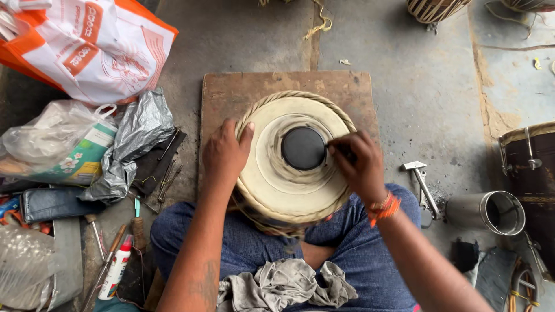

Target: The person sits cross-legged and scrubs the surface of a tabla drum with a small abrasive pad, then wipes it with a cloth. The drum rests on a wooden board on the floor.

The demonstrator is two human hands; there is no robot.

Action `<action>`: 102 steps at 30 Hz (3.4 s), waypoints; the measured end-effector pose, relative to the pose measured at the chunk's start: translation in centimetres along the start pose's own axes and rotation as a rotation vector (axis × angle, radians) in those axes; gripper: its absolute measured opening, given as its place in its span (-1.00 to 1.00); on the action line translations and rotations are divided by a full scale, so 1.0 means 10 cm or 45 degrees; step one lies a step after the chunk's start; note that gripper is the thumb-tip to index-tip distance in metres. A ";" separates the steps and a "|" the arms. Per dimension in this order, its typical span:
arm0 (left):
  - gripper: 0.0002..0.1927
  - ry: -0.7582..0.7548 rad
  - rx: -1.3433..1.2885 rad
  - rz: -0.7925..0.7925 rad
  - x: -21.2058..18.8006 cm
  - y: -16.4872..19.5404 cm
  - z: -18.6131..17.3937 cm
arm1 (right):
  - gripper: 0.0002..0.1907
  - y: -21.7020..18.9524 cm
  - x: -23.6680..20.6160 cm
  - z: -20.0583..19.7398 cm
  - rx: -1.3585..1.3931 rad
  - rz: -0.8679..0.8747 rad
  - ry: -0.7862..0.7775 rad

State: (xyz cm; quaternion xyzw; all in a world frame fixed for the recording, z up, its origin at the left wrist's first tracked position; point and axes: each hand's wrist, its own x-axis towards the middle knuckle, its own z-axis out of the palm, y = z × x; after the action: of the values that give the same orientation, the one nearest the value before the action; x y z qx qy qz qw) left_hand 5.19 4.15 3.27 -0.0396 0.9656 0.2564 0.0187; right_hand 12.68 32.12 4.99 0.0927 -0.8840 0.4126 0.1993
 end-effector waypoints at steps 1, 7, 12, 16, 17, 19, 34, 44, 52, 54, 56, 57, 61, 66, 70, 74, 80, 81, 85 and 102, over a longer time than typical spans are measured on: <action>-0.39 -0.011 0.082 -0.024 0.00 0.01 -0.01 | -0.89 0.07 0.10 -0.04 0.015 -0.030 -0.045; -0.29 0.052 -0.111 0.345 0.36 0.06 -0.03 | -0.87 0.21 0.53 -0.09 0.023 -0.075 -0.279; -0.33 -0.214 -0.420 0.266 0.41 0.11 0.09 | -0.85 0.20 0.76 -0.03 -0.104 -0.292 -0.396; -0.34 -0.228 -0.429 0.233 0.32 0.10 0.07 | -0.84 0.18 0.94 0.07 -0.137 -0.445 -0.582; -0.34 -0.225 -0.414 0.231 0.30 0.09 0.06 | -0.84 0.17 0.98 0.08 -0.122 -0.509 -0.632; -0.34 -0.227 -0.420 0.228 0.27 0.09 0.04 | -0.82 0.15 1.02 0.09 -0.151 -0.613 -0.668; -0.37 -0.282 -0.429 0.155 0.20 0.12 -0.01 | -0.82 0.09 0.19 -0.22 -0.261 -0.322 -0.426; -0.32 -0.066 -0.190 0.366 0.29 0.10 -0.02 | -0.86 0.12 0.39 -0.15 -0.047 -0.107 -0.337; -0.33 -0.217 -0.369 0.371 0.34 0.06 0.06 | -0.86 0.07 0.98 0.09 -0.038 -0.501 -0.622; -0.33 -0.213 -0.369 0.355 0.31 0.08 0.05 | -0.86 0.04 1.08 0.15 -0.014 -0.610 -0.705; -0.33 -0.205 -0.357 0.356 0.28 0.10 0.03 | -0.85 0.03 1.14 0.18 -0.012 -0.710 -0.788; -0.34 -0.201 -0.348 0.357 0.27 0.10 0.02 | -0.84 0.02 1.15 0.19 -0.041 -0.713 -0.817; -0.34 -0.267 -0.349 0.290 0.22 0.12 -0.02 | -0.81 0.03 1.12 0.15 -0.076 -0.703 -0.881; -0.32 -0.267 -0.327 0.320 0.24 0.13 -0.04 | -0.80 0.09 0.98 0.02 -0.130 -0.652 -0.797; -0.31 -0.286 -0.370 0.278 0.25 0.14 -0.04 | -0.80 0.06 0.67 -0.17 -0.201 -0.471 -0.690; -0.30 -0.272 -0.380 0.274 0.28 0.11 -0.01 | -0.83 0.03 0.34 -0.31 -0.138 -0.275 -0.628; -0.29 -0.210 -0.338 0.363 0.34 0.07 0.02 | -0.85 0.11 0.69 -0.16 -0.049 -0.300 -0.597; -0.29 -0.191 -0.324 0.380 0.34 0.07 0.02 | -0.85 0.10 0.78 -0.09 -0.040 -0.362 -0.604; -0.30 -0.181 -0.359 0.377 0.33 0.05 0.02 | -0.83 0.05 1.04 0.17 -0.013 -0.552 -0.693; -0.31 -0.239 -0.398 0.261 0.28 0.10 0.01 | -0.85 -0.05 0.02 -0.18 -0.219 -0.202 -0.404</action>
State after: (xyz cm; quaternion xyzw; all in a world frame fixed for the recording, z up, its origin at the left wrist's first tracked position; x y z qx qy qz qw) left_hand 2.28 4.88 3.54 0.0803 0.9071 0.4061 0.0761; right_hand 13.13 33.15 6.50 0.2085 -0.9263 0.2987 0.0966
